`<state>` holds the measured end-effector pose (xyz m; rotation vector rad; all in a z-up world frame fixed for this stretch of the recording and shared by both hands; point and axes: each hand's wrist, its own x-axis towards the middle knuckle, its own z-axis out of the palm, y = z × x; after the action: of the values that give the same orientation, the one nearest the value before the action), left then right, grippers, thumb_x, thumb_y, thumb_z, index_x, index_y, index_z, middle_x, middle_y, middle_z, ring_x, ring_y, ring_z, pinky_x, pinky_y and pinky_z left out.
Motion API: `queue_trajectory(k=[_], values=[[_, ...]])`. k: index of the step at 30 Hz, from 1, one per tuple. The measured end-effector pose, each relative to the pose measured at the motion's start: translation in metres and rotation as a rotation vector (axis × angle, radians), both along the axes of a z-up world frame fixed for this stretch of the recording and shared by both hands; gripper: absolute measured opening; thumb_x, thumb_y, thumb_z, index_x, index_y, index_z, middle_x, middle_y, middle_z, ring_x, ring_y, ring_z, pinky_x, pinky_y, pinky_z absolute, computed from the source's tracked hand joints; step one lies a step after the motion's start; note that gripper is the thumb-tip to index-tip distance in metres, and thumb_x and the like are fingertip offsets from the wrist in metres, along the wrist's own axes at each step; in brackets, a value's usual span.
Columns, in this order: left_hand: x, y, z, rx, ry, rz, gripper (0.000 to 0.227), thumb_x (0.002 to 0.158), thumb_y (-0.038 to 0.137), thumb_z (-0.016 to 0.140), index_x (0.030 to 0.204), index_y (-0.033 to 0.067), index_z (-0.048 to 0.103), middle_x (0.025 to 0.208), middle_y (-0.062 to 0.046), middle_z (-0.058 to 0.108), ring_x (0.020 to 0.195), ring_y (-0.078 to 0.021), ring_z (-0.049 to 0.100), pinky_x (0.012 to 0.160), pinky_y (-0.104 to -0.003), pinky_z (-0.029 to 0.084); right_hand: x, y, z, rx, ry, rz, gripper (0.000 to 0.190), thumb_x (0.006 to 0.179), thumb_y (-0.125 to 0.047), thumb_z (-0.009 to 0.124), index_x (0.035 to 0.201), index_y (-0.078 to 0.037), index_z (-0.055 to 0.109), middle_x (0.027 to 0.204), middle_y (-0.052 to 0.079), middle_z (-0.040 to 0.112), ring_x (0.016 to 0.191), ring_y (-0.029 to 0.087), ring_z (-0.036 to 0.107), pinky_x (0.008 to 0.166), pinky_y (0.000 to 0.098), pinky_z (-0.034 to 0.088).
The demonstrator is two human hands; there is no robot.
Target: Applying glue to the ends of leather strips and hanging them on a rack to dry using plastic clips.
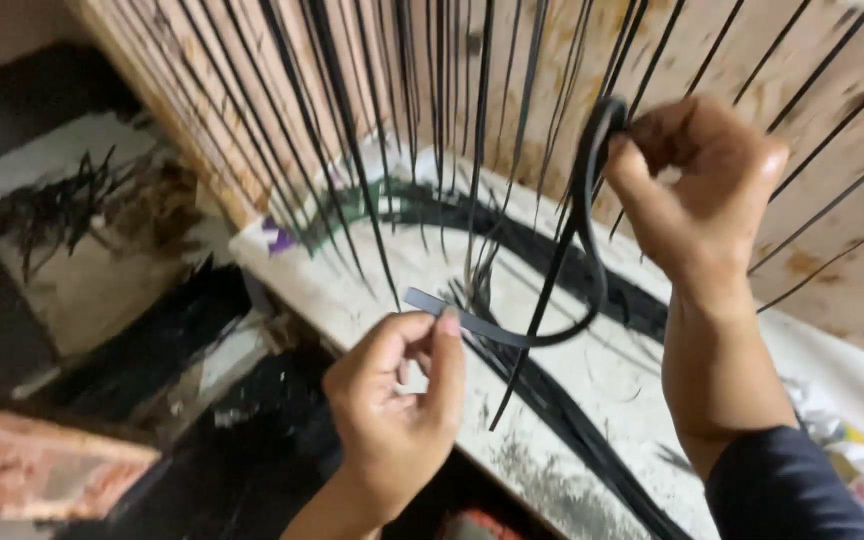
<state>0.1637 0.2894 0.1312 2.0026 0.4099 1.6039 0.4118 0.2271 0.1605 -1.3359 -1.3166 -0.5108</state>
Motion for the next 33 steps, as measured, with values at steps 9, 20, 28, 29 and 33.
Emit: queue_trajectory(k=[9,20,28,29,33], values=[[0.039,0.032,0.100,0.126,0.093,-0.114,0.014,0.098,0.008,0.062,0.085,0.0053,0.063,0.065,0.000,0.055,0.053,-0.0084,0.040,0.047,-0.026,0.033,0.036,-0.002,0.035,-0.011,0.305,-0.209,0.005,0.093,0.003,0.066,0.090,-0.001,0.064,0.074,0.006,0.060,0.066,0.010,0.053,0.056,0.0212,0.046],[0.121,0.040,0.205,0.256,-0.113,-0.270,0.006,0.094,-0.003,0.067,0.089,-0.0034,0.071,0.063,-0.013,0.067,0.049,-0.0228,0.062,0.044,-0.031,0.047,0.077,-0.020,0.043,0.101,0.502,-0.416,0.009,0.089,-0.006,0.077,0.086,-0.002,0.069,0.062,0.010,0.062,0.058,0.017,0.058,0.058,0.0307,0.048],[0.145,0.052,0.225,0.250,-0.158,-0.197,0.007,0.098,0.000,0.065,0.093,-0.0016,0.069,0.066,-0.010,0.065,0.050,-0.0181,0.057,0.045,-0.027,0.045,0.099,0.000,-0.007,-0.130,0.489,-0.534,0.010,0.083,-0.020,0.081,0.084,-0.013,0.074,0.059,0.006,0.064,0.058,0.025,0.065,0.060,0.0368,0.051],[0.150,0.056,0.224,0.224,-0.170,-0.218,0.007,0.099,0.001,0.064,0.093,-0.0018,0.067,0.066,-0.011,0.064,0.051,-0.0183,0.057,0.044,-0.027,0.045,0.098,0.004,-0.013,-0.173,0.431,-0.557,0.009,0.082,-0.021,0.081,0.083,-0.015,0.074,0.059,0.005,0.065,0.059,0.026,0.067,0.060,0.0370,0.052],[0.152,0.062,0.232,0.159,-0.180,-0.279,0.012,0.103,0.003,0.058,0.095,-0.0012,0.066,0.067,-0.011,0.063,0.052,-0.0151,0.056,0.044,-0.025,0.044,0.092,0.011,-0.042,-0.273,0.277,-0.597,0.008,0.079,-0.024,0.081,0.082,-0.020,0.074,0.060,0.004,0.066,0.062,0.028,0.069,0.061,0.0391,0.054]])
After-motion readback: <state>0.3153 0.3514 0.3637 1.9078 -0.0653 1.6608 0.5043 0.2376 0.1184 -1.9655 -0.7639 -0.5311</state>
